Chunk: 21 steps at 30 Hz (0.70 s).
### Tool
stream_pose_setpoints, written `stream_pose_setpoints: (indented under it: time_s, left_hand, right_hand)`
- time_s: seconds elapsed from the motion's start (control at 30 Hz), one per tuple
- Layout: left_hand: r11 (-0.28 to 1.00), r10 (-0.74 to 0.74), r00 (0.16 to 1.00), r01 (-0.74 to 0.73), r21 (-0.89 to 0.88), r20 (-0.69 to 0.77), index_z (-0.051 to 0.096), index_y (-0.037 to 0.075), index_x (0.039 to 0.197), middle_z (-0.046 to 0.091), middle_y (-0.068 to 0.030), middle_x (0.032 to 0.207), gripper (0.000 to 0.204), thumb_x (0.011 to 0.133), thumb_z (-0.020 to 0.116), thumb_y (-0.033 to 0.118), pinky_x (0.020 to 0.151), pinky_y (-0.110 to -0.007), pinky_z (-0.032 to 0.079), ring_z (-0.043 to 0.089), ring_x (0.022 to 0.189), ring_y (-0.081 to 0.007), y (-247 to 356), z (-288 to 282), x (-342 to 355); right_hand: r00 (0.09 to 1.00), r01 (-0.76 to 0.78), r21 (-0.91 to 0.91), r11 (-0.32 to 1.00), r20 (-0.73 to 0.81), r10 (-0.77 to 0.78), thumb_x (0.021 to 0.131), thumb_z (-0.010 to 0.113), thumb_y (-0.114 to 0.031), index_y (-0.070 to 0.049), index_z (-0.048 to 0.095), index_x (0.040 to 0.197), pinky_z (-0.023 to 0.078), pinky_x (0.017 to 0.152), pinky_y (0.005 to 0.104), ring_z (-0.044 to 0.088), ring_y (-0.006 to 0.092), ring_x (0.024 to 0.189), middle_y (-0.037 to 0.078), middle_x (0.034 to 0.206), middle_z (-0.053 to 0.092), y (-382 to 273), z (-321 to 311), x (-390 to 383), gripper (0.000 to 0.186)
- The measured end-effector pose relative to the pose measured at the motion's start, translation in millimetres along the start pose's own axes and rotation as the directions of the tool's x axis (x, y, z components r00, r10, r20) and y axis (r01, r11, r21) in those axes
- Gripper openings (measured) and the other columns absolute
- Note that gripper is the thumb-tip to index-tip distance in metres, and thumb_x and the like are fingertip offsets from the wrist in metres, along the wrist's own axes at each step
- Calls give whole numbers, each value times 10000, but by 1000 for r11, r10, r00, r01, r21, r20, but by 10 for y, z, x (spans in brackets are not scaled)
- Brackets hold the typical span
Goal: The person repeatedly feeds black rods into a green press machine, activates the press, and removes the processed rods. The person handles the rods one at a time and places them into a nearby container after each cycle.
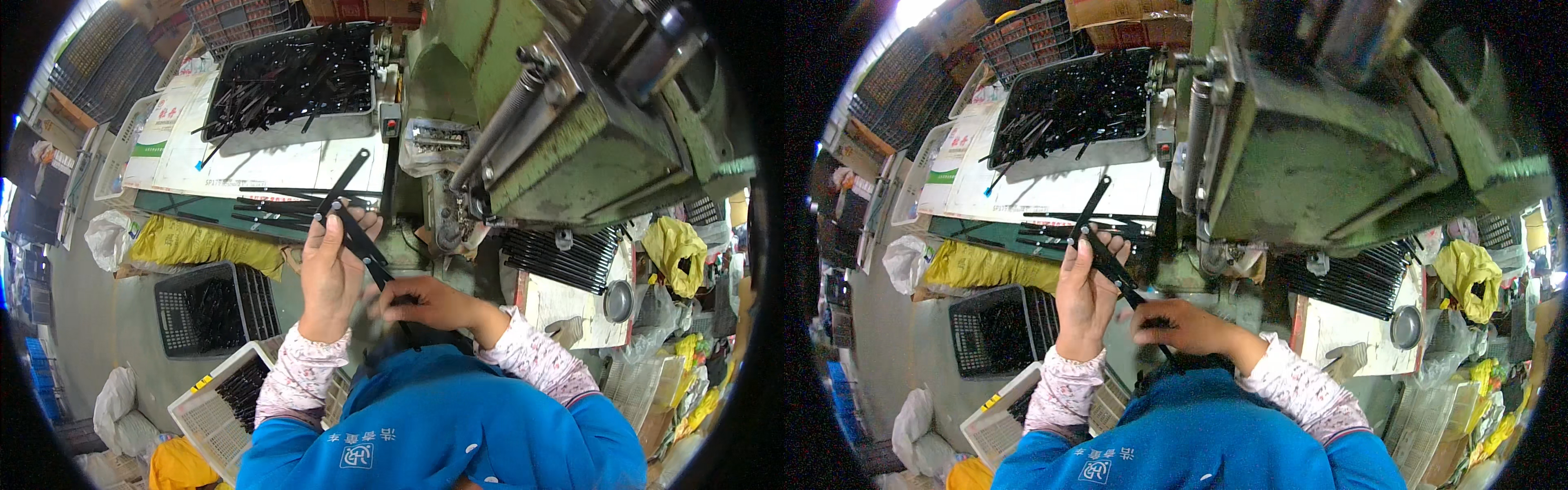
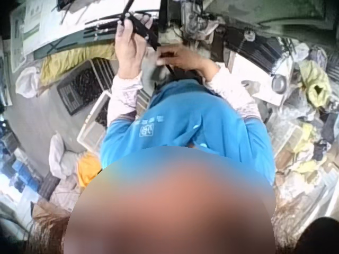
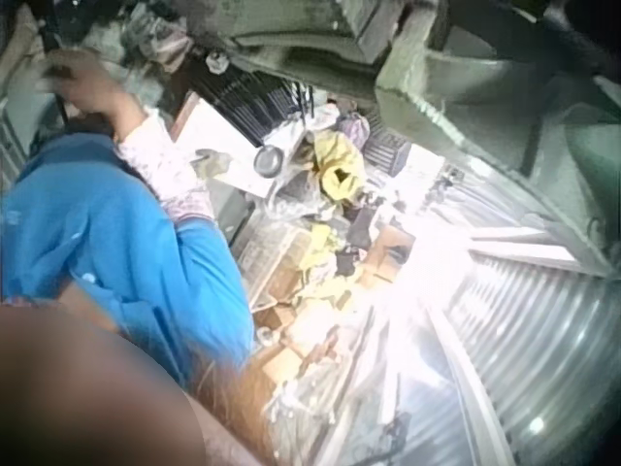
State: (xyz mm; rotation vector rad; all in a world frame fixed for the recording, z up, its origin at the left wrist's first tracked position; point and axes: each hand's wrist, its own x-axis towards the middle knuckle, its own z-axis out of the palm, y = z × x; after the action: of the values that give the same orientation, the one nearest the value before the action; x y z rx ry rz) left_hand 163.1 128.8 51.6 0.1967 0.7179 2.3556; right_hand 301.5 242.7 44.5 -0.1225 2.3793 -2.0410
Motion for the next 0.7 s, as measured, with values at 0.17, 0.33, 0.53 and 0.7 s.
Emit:
stream_pose_setpoints:
  time_s: [0.17,0.33,0.53,0.7]
  left_hand:
    - [971,-169,975,190,-145,147,477,-57,1236,639,-131,973,411,925,563,198,1022,-465,412,587,991,-261,174,-88,207]
    - [837,374,926,-362,410,53,486,-66,1214,594,-87,809,408,974,510,262,667,-307,546,603,678,-164,232,28,196]
    - [-98,237,881,-398,912,410,600,-32,1052,632,-87,870,392,815,744,246,555,-249,442,546,575,-150,-388,303,222]
    - [348,-81,992,-58,936,92,628,-41,926,558,-5,680,274,846,712,207,566,-248,417,473,596,-87,-543,294,479]
  right_hand:
    - [964,-255,322,912,161,213,940,611,-239,-36,578,996,450,601,266,522,89,662,16,812,578,-3,-37,-350,214]
    - [949,-265,270,926,-96,300,947,592,-134,-35,573,973,377,522,223,456,59,616,0,804,525,19,-286,-751,105]
    - [979,-204,-176,963,-18,204,909,613,-198,-16,595,953,468,778,330,596,215,866,106,905,636,-133,-740,-670,188]
    - [934,-343,-153,927,50,354,914,614,-229,-32,583,915,455,609,300,552,127,675,43,809,613,-192,-982,-562,200]
